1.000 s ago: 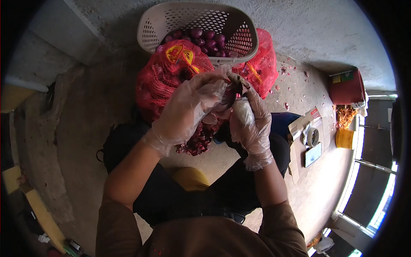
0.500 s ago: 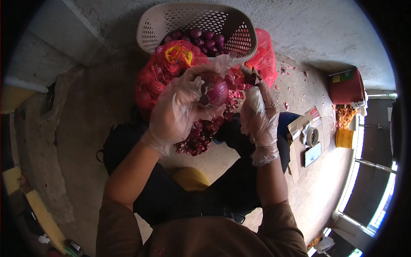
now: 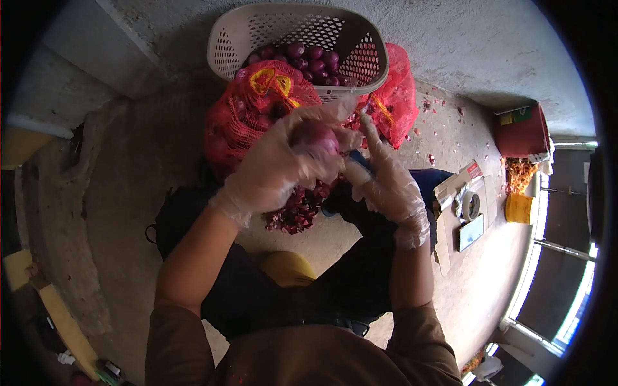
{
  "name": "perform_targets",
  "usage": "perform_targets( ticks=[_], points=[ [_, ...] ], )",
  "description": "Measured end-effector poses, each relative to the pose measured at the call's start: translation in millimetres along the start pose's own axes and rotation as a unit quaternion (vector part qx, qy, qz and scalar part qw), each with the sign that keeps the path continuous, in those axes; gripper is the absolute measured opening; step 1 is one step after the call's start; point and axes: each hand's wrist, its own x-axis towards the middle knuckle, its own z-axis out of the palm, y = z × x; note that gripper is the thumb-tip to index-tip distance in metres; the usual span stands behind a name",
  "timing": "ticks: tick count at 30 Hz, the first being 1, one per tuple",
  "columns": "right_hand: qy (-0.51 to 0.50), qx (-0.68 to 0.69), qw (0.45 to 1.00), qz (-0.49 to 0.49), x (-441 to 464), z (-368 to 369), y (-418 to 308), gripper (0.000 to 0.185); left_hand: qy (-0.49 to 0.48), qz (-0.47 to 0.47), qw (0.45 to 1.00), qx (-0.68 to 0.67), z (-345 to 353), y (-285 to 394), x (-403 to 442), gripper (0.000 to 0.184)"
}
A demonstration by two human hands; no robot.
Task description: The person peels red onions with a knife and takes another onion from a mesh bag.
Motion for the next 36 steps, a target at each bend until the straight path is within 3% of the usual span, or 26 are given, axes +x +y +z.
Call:
perform_targets(
  ticks=[4, 7, 10, 12, 14, 18, 19, 22, 25, 36],
  points=[
    [-0.001, -0.074, 0.997, -0.024, -1.0, 4.4, 5.5, 0.084, -0.017, 0.050, 0.983, 0.177, 0.4, -15.5, 0.2, 0.051],
    [-0.019, -0.093, 0.995, -0.034, -2.3, 3.9, 4.6, 0.080, -0.005, 0.054, 0.937, 0.346, -7.4, -21.7, 2.0, 0.042],
    [-0.079, -0.127, 0.989, 0.002, -2.7, 1.2, 1.0, 0.077, 0.031, 0.048, 0.936, 0.346, -9.4, -21.8, 3.0, 0.036],
    [-0.107, -0.137, 0.984, 0.025, -3.5, -1.3, -3.0, 0.077, 0.000, 0.049, 0.926, 0.375, -12.1, -16.6, 2.1, 0.040],
    [-0.107, -0.129, 0.985, 0.026, -4.8, -3.0, -5.2, 0.077, -0.015, 0.036, 0.941, 0.336, -14.8, -14.6, 0.8, 0.041],
    [-0.027, -0.084, 0.996, -0.002, -7.4, -5.7, -2.0, 0.075, 0.040, -0.026, 0.997, 0.056, -6.8, -6.2, 0.1, 0.034],
    [-0.013, -0.049, 0.999, 0.000, -8.3, -7.4, -4.2, 0.073, 0.068, -0.043, 0.996, -0.028, -3.5, -2.9, -0.2, 0.032],
    [0.004, 0.100, 0.995, 0.016, -15.8, -18.5, -21.6, 0.069, 0.105, -0.059, 0.989, -0.081, -3.4, -1.4, -1.2, 0.034],
    [-0.028, 0.209, 0.975, -0.077, -18.3, -14.3, -18.3, 0.068, 0.119, -0.049, 0.977, -0.169, 3.5, 3.8, -1.4, 0.037],
    [-0.083, 0.317, 0.934, -0.144, -16.9, -2.2, -12.9, 0.069, 0.060, 0.020, 0.992, -0.110, 3.6, 2.2, 1.4, 0.036]
  ],
)
